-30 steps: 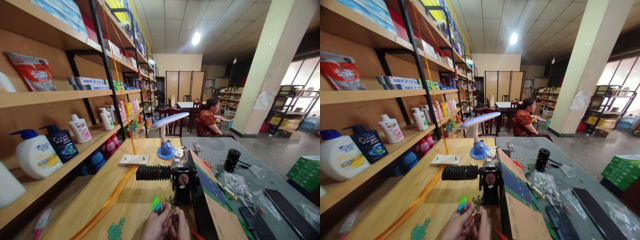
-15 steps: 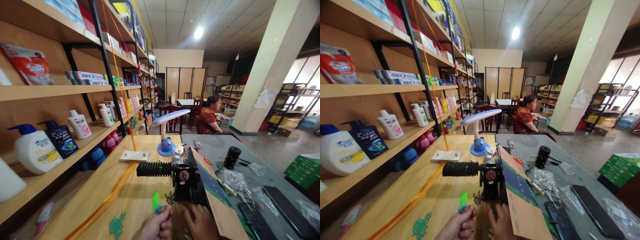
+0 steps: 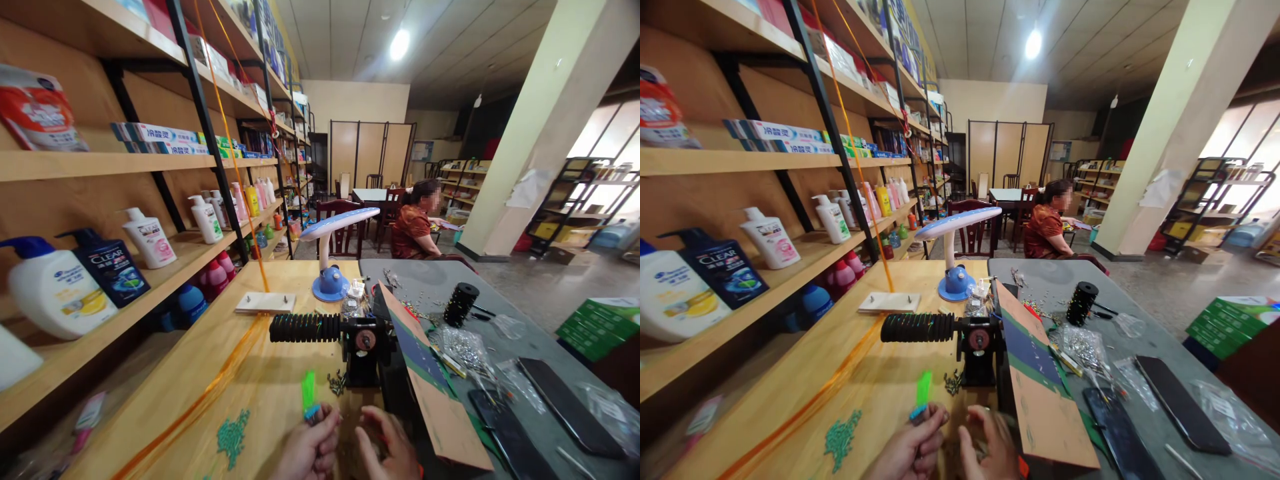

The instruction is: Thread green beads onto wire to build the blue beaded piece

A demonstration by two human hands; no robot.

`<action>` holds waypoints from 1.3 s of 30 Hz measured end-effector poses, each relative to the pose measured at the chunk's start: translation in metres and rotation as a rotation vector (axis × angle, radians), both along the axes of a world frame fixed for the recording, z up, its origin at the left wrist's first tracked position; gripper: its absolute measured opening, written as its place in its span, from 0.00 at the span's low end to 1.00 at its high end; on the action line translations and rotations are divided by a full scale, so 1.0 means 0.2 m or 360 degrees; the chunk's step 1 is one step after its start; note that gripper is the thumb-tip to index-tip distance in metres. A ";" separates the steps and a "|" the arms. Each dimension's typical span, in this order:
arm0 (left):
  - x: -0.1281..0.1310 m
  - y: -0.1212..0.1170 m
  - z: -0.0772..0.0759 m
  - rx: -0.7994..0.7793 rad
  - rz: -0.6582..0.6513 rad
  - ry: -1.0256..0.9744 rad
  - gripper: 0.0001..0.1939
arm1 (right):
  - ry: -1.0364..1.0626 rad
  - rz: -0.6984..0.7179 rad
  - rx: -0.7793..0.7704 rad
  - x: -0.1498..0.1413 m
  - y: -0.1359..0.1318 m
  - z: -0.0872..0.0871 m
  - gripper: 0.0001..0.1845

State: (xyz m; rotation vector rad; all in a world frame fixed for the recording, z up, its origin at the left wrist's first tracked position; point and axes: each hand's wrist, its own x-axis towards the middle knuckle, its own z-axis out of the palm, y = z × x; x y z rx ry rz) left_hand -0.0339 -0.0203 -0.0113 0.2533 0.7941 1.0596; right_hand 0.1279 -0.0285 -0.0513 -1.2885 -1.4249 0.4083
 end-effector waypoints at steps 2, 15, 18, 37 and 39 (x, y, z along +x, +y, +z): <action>0.01 -0.01 0.01 0.0016 0.0014 0.0092 0.30 | 0.0250 0.0006 -0.0041 -0.09 -0.04 -0.01 0.21; 0.05 -0.05 0.06 0.0095 0.0095 0.0448 0.34 | 0.0545 0.0153 -0.0088 -0.24 -0.07 0.13 0.21; 0.06 -0.05 0.06 0.0076 0.0098 0.0462 0.34 | 0.0535 0.0188 -0.0081 -0.25 -0.07 0.13 0.21; 0.06 -0.03 0.06 0.0041 0.0052 0.0504 0.37 | 0.0533 0.0239 -0.0136 -0.22 -0.05 0.03 0.19; 0.06 -0.03 0.06 0.0023 0.0047 0.0474 0.37 | 0.0551 0.0214 -0.0146 -0.23 -0.05 0.01 0.21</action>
